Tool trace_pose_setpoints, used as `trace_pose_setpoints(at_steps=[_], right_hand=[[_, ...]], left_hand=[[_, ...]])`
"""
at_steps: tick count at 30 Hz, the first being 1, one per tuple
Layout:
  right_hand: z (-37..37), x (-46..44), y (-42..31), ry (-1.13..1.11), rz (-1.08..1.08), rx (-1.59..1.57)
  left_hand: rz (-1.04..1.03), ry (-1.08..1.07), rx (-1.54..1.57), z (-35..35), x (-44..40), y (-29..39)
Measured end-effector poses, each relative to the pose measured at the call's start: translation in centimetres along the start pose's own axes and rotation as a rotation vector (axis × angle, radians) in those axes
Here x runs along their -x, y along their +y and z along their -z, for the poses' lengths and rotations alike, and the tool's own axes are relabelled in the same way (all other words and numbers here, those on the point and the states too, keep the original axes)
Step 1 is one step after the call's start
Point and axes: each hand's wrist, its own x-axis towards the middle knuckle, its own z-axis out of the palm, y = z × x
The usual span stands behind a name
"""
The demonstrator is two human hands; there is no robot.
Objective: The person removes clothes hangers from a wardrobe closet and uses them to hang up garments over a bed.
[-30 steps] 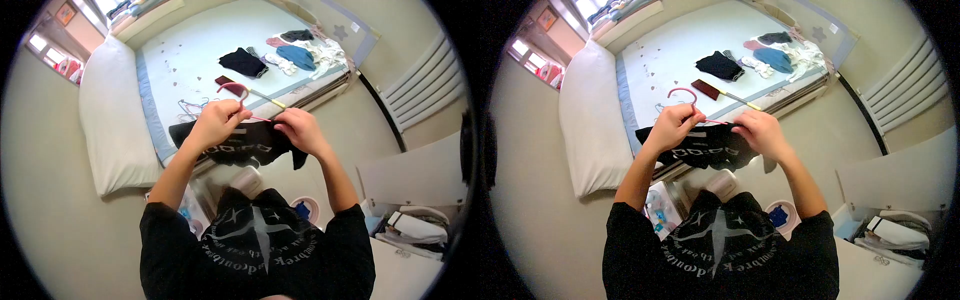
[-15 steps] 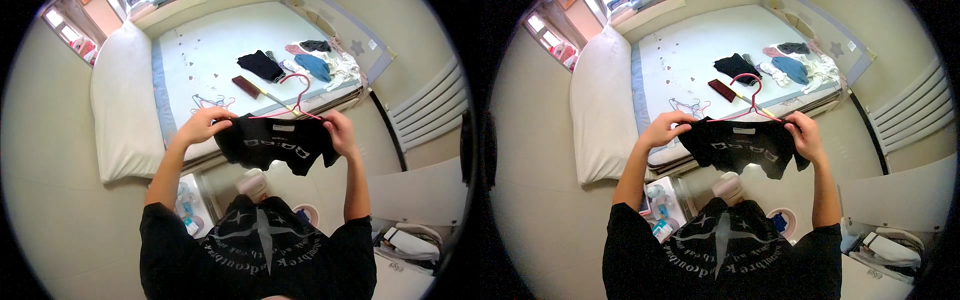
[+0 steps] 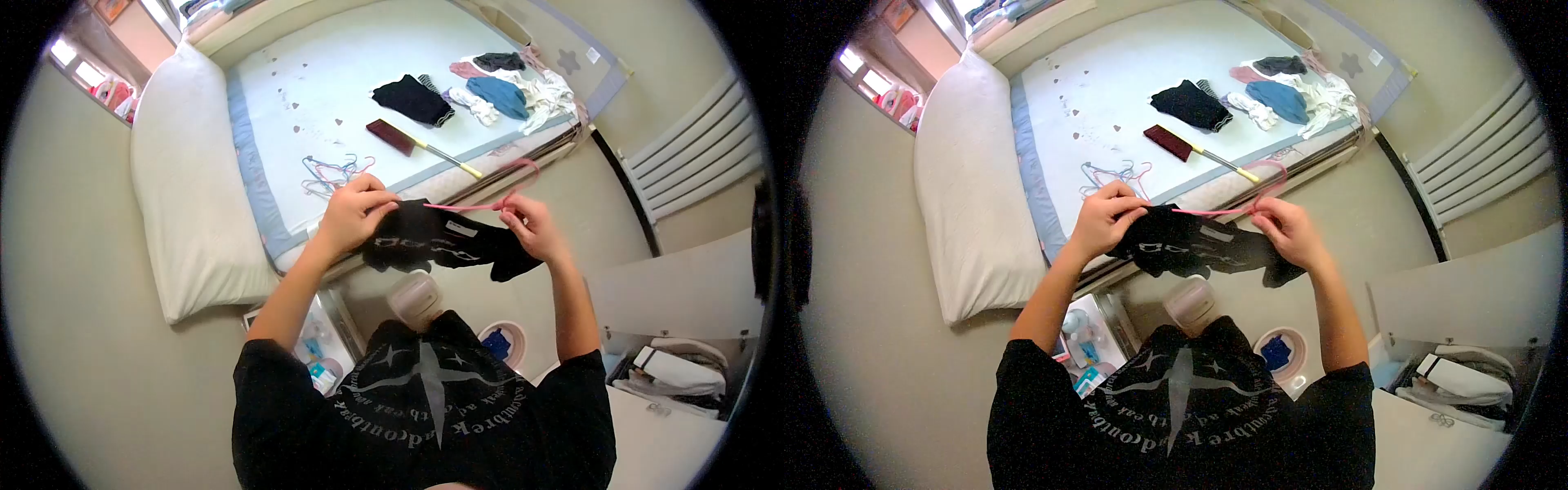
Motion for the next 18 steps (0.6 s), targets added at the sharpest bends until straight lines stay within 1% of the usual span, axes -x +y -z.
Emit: trace_pose_setpoints(at_steps=[1,2,4,7,10,13,14,17,18], right_hand=[[-0.2,0.3,0.2,0.002,-0.014,-0.008],[-0.6,0.3,-0.1,0.048,-0.001,0.022],[-0.8,0.3,0.9,0.099,0.045,-0.031],[-0.3,0.0,1.8,0.145,0.082,-0.062],[0.9,-0.6,2.8,0.147,0.093,-0.070],[2.7,-1.5,4.0,0.156,0.122,-0.059],[3.6,-1.9,4.6,0.161,0.137,-0.054],[7.0,-2.8,7.4,0.142,0.107,-0.054],[8.4,-3.1,8.2,0.122,0.110,-0.036]], left_hand=[[0.001,-0.001,-0.014,-0.4,-0.1,0.2],[0.002,-0.001,-0.029,-0.9,-0.2,0.6],[-0.003,-0.002,-0.055,-1.4,-0.9,0.7],[-0.077,-0.098,-0.069,-1.7,-2.7,-0.2],[0.248,-0.339,0.082,-2.6,-4.7,-0.9],[0.331,-0.638,0.056,-3.8,-7.7,-1.1],[0.350,-0.688,0.093,-4.8,-8.5,-1.6],[0.280,-0.622,0.279,-8.2,-10.8,-1.9],[0.293,-0.620,0.291,-9.3,-11.7,-1.6]])
